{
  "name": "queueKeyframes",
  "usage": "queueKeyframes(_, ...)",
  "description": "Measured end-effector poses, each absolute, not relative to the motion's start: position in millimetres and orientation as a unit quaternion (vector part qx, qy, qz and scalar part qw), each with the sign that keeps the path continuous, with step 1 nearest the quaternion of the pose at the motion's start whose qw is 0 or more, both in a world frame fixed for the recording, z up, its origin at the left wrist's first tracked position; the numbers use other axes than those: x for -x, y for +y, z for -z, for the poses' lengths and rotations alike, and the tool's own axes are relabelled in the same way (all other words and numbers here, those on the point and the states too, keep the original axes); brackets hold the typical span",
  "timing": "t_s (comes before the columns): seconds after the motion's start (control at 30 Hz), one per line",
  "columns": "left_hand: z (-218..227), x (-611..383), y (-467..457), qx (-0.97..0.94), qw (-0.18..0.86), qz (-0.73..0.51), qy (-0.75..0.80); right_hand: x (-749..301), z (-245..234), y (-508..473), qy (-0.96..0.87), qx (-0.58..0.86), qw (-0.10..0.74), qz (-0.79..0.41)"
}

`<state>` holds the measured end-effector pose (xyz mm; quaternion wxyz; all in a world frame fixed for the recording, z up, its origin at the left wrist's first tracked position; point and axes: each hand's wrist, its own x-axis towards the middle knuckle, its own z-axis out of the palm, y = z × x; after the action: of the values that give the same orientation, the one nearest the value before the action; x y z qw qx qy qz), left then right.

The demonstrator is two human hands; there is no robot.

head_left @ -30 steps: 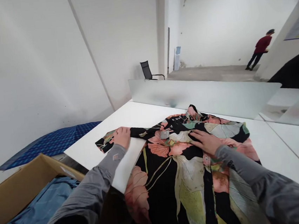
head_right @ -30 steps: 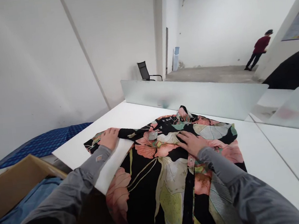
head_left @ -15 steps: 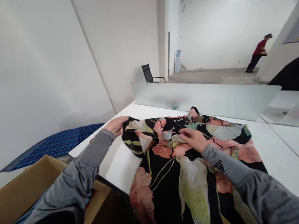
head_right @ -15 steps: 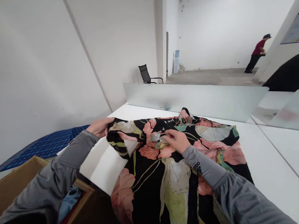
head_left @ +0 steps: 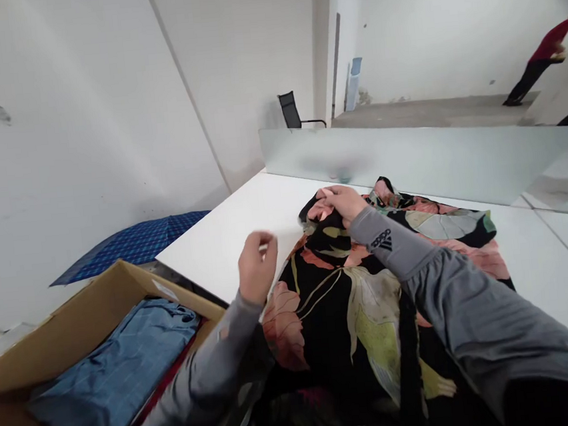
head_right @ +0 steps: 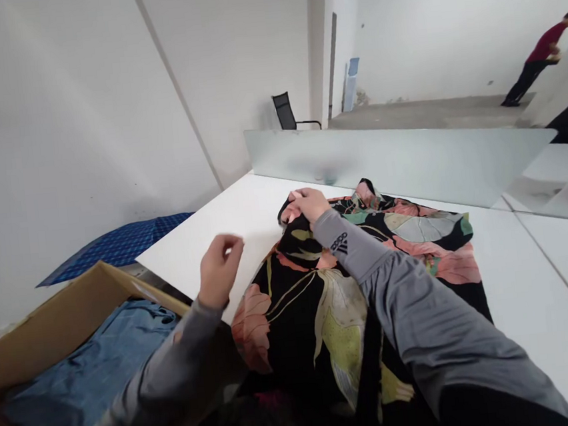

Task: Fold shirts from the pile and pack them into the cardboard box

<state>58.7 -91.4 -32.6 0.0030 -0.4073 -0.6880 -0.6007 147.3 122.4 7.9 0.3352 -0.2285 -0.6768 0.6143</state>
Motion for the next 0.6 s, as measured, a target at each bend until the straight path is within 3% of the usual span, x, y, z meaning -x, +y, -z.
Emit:
queueKeyframes(0.07,79.4,-64.9,-134.0,0.362,0.078,0.57,-0.733,-152.4,-23.7,136.2,-0.654,0.244,0.351,-0.624)
queueKeyframes(0.13,125.1,-72.2,-169.6,0.288,0.087,0.564,-0.769,-159.9,-37.0,149.9,-0.644,0.246,0.361,-0.628)
queueKeyframes(0.27,180.1,-89.0,-202.6,0.202,-0.078,0.622,-0.752,-174.9,-45.1,173.5,-0.646,0.234,0.35,-0.637)
queueKeyframes(0.43,183.9,-102.0,-206.1,0.24,-0.358,0.603,-0.671,-183.6,-32.3,187.3,-0.673,0.259,0.348,-0.599)
queueKeyframes(0.5,172.9,-102.7,-212.2,0.293,-0.341,0.552,-0.703,-189.2,-29.8,194.8,-0.685,0.271,0.347,-0.58)
queueKeyframes(0.6,145.7,-103.4,-222.5,0.421,-0.209,0.471,-0.746,-208.2,-30.9,215.4,-0.707,0.293,0.354,-0.538)
